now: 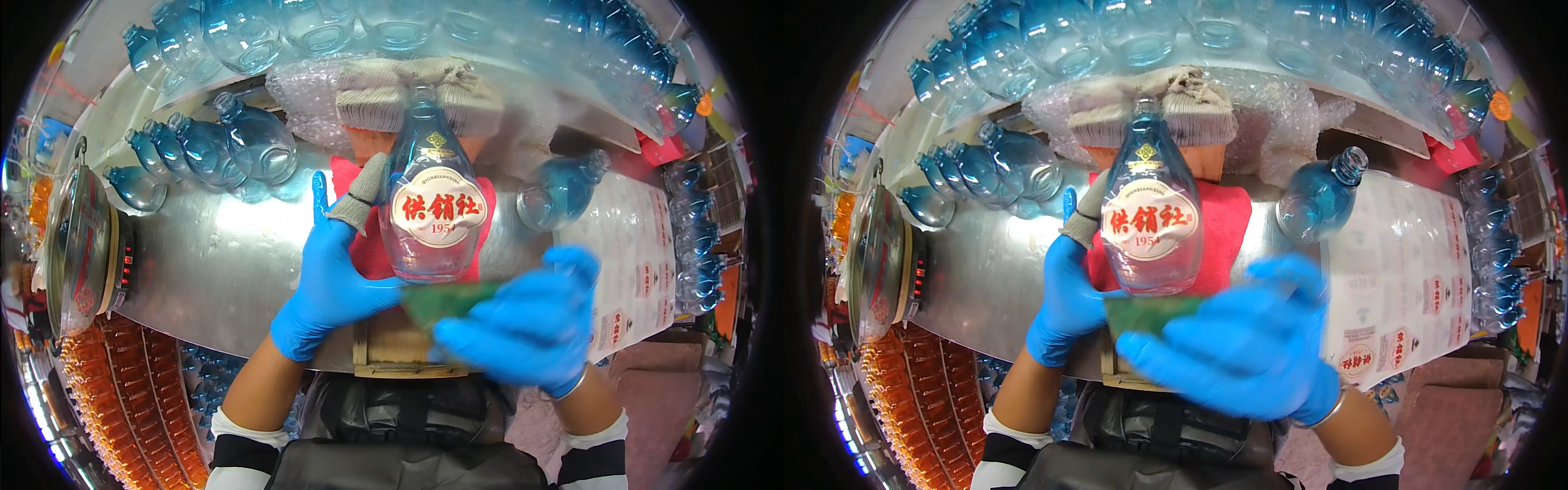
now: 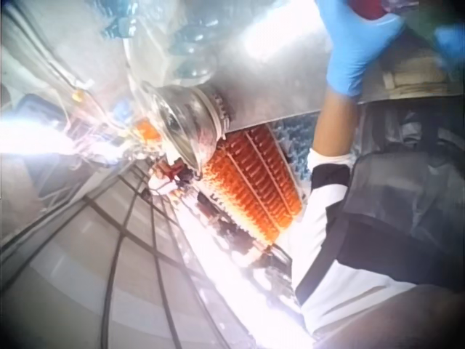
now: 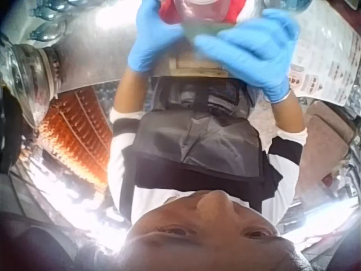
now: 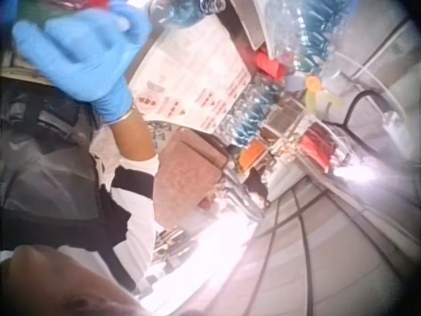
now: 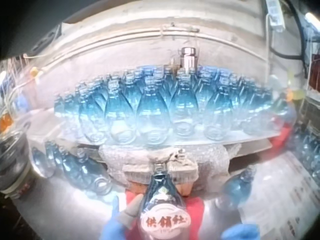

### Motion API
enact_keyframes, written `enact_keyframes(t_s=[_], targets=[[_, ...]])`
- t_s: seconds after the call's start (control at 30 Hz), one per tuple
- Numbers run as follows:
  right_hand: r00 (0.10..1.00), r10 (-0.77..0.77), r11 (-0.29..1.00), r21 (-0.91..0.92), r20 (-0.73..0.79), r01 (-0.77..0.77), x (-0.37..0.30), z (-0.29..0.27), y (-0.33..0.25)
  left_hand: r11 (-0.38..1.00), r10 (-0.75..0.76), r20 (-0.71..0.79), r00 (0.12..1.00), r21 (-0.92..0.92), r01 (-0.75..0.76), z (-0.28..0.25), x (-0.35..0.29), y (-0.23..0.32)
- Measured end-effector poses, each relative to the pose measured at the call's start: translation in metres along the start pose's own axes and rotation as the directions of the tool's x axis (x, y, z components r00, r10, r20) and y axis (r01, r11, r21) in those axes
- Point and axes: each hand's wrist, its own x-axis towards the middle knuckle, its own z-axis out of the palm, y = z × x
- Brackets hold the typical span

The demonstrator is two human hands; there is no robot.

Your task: The person applies circular labels to the bodies of blue glass bottles. They pick up a bottle, place it on a red cloth, align a label, and smooth it down with a green tool. The process is repeated for multiple bottles in a production setting.

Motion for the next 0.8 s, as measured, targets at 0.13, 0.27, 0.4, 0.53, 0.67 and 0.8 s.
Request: enact_keyframes(t_s=[0.13,0.27,0.4,0.53,0.67,0.8], targets=[[0.992,-0.096,0.995,0.046,0.084,0.092,0.0,-0.011,0.04,0.969,-0.106,0.002,0.994,-0.226,0.104,0.001,-0.002,0.007],[0.987,-0.104,0.98,0.183,0.119,0.081,-0.019,-0.011,0.049,0.995,-0.049,0.165,0.985,-0.076,0.062,-0.007,0.008,0.01],[0.996,-0.092,0.98,0.18,0.013,0.088,0.005,-0.018,0.057,0.819,-0.142,0.184,0.973,-0.53,0.22,-0.002,0.016,0.019],[0.994,-0.051,0.943,0.332,0.097,0.016,-0.012,-0.016,0.07,0.733,-0.215,0.251,0.944,-0.598,0.326,-0.005,0.018,0.016],[0.862,0.502,0.645,0.632,0.074,-0.429,-0.036,0.006,0.058,0.764,-0.205,0.286,0.936,-0.551,0.336,-0.01,0.018,0.018],[0.583,0.757,0.017,0.883,0.295,-0.469,-0.027,0.02,0.053,0.742,-0.202,0.244,0.949,-0.594,0.311,-0.013,0.019,0.016]])
